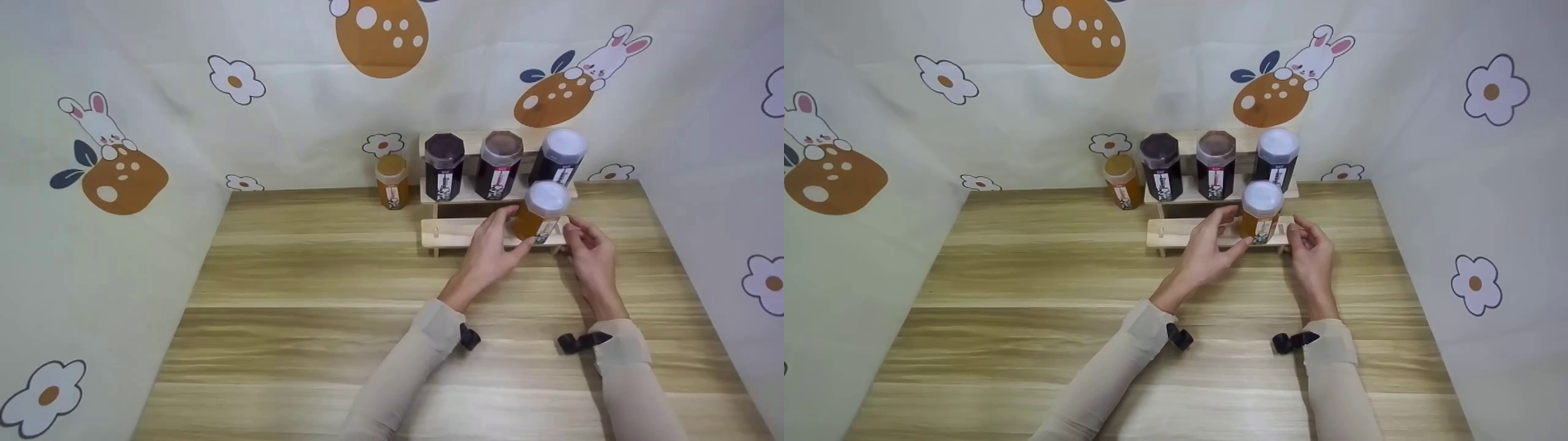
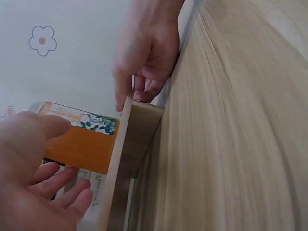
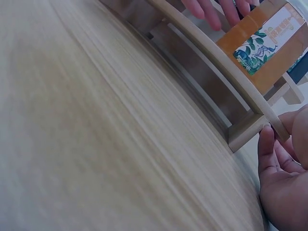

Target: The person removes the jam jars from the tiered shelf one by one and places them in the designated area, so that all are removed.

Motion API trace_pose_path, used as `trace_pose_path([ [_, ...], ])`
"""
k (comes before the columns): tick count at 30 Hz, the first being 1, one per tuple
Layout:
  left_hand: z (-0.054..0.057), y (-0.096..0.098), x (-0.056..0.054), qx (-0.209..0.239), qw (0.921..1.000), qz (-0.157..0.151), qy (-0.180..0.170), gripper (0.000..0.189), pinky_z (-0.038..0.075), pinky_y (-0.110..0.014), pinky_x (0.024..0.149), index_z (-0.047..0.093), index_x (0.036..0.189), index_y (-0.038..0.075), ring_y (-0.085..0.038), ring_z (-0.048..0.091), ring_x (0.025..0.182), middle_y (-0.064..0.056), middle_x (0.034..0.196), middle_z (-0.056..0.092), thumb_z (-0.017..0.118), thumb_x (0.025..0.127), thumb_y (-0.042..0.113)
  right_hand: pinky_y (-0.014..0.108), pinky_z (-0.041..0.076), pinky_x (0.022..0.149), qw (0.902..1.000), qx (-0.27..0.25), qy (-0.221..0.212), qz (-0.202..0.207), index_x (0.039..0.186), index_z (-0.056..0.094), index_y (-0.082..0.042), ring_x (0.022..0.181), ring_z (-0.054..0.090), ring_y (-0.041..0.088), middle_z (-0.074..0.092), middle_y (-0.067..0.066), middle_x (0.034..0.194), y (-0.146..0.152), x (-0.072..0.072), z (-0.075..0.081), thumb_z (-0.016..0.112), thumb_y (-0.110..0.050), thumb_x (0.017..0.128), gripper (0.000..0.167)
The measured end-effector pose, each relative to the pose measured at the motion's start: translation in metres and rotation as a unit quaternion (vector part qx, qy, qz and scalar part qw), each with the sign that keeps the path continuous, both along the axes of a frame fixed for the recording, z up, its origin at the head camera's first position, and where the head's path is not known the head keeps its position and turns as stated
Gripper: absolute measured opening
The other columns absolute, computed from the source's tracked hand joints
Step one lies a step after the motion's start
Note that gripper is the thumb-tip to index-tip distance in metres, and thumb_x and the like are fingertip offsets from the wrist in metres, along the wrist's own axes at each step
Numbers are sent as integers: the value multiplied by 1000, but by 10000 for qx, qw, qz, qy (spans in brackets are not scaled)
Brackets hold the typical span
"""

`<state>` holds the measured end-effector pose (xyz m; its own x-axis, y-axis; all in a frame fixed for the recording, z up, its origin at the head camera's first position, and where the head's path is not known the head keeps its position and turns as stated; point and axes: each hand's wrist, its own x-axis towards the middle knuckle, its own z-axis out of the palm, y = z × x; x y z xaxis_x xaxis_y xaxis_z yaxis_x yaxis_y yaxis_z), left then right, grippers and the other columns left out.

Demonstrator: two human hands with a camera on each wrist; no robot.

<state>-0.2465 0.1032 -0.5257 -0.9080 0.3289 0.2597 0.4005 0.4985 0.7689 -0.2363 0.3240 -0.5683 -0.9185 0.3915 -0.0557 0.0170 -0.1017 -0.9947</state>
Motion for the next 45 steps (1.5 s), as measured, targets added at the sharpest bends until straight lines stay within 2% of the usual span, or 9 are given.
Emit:
trace_pose_path([
  [7,-8,16,-7,-28,9998,215,47,74,49,-28,120,48,156,9,-21,64,138,-8,150,62,83,96,34,17,62,67,10000,86,17,-26,144,64,5,76,71,6,78,-4,97,3,-5,-11,71,-14,104,44],
  [14,-7,30,-9,-315,9973,654,87,75,55,-28,112,49,152,14,-18,67,130,-5,145,66,85,93,44,20,64,69,9999,41,-104,79,146,62,6,77,73,8,78,0,98,-2,4,7,71,-11,104,46],
  [17,-10,36,-8,-401,9953,861,206,78,57,-28,109,48,150,14,-17,68,128,-5,143,67,87,91,44,20,65,71,9999,98,-98,64,146,62,7,76,73,8,78,-2,97,-3,4,8,71,-11,104,46],
  [24,-16,50,-6,-647,9874,1357,496,84,57,-29,107,45,149,16,-17,68,125,-2,138,69,89,87,52,18,64,73,9997,234,56,15,145,62,7,80,73,6,78,-8,98,3,0,-4,70,-13,105,45],
  [28,-17,54,-5,-731,9840,1547,504,86,57,-32,108,45,149,16,-17,69,123,-2,136,71,90,85,53,18,63,73,9995,300,92,-17,145,64,4,83,72,6,77,-9,99,5,-3,-11,71,-16,105,45],
  [31,-18,54,-4,-653,9840,1586,476,86,56,-33,110,47,149,15,-18,69,124,-2,138,71,91,84,51,17,63,73,9991,415,78,-49,144,65,2,84,72,6,78,-9,99,5,-4,-13,71,-18,105,44],
  [38,-17,50,-2,-514,9858,1519,496,85,55,-32,113,48,151,15,-19,69,128,-4,143,70,91,86,48,18,63,71,9995,298,40,-59,144,66,2,80,72,8,78,-6,99,6,-5,-14,72,-17,104,44],
  [45,-17,33,5,-327,9870,1497,488,85,58,-33,110,48,152,15,-21,69,128,-7,143,71,92,86,45,17,63,71,9995,284,-48,-88,144,65,2,80,71,4,77,-8,101,4,-6,-12,72,-17,104,44],
])
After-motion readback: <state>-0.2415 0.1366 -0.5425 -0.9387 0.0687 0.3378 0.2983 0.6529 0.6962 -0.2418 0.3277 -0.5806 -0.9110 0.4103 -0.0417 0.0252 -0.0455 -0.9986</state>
